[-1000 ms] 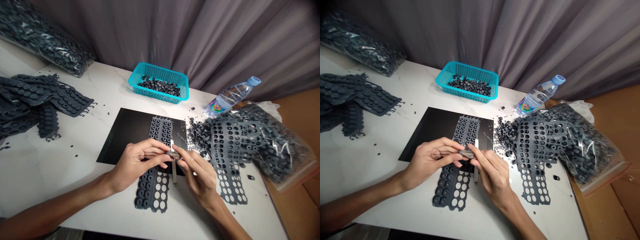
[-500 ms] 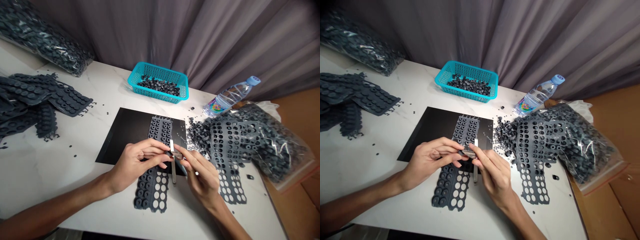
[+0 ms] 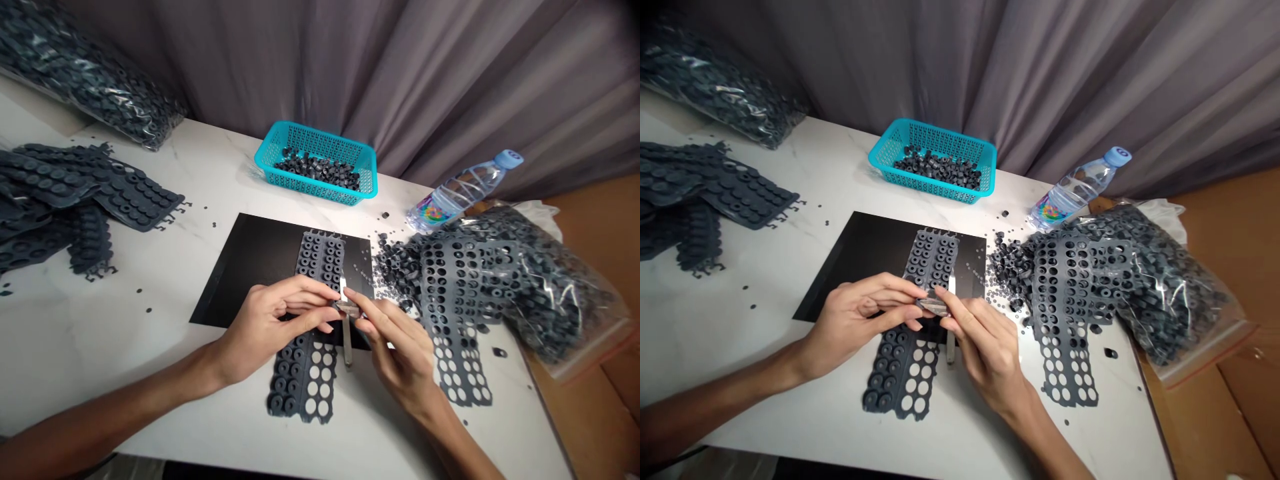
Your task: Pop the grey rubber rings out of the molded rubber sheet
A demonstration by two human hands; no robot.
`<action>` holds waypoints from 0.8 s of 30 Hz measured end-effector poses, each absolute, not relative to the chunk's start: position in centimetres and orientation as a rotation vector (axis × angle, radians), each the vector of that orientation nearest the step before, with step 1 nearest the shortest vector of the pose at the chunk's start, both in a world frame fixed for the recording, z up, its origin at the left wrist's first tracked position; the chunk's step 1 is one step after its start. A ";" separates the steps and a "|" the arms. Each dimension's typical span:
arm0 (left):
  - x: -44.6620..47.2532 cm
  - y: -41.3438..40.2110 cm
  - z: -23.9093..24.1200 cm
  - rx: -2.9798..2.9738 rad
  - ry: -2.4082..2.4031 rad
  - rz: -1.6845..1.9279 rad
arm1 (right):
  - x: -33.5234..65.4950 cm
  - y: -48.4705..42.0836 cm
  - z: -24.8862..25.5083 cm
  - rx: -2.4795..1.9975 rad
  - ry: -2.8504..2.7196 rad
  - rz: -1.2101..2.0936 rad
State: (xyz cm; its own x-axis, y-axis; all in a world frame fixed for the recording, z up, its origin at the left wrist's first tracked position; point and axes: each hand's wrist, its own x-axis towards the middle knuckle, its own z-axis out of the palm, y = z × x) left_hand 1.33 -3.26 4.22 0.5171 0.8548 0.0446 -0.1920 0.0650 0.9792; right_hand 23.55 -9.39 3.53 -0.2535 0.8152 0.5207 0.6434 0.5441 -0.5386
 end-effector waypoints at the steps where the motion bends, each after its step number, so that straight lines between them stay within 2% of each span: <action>1: 1.3 -3.3 4.3 1.267 0.666 0.888 | 23.6 -9.4 3.5 -1.182 -1.987 0.276; 24: 1.4 -3.3 4.7 1.315 0.685 0.858 | 23.5 -9.4 3.5 -1.162 -1.974 0.221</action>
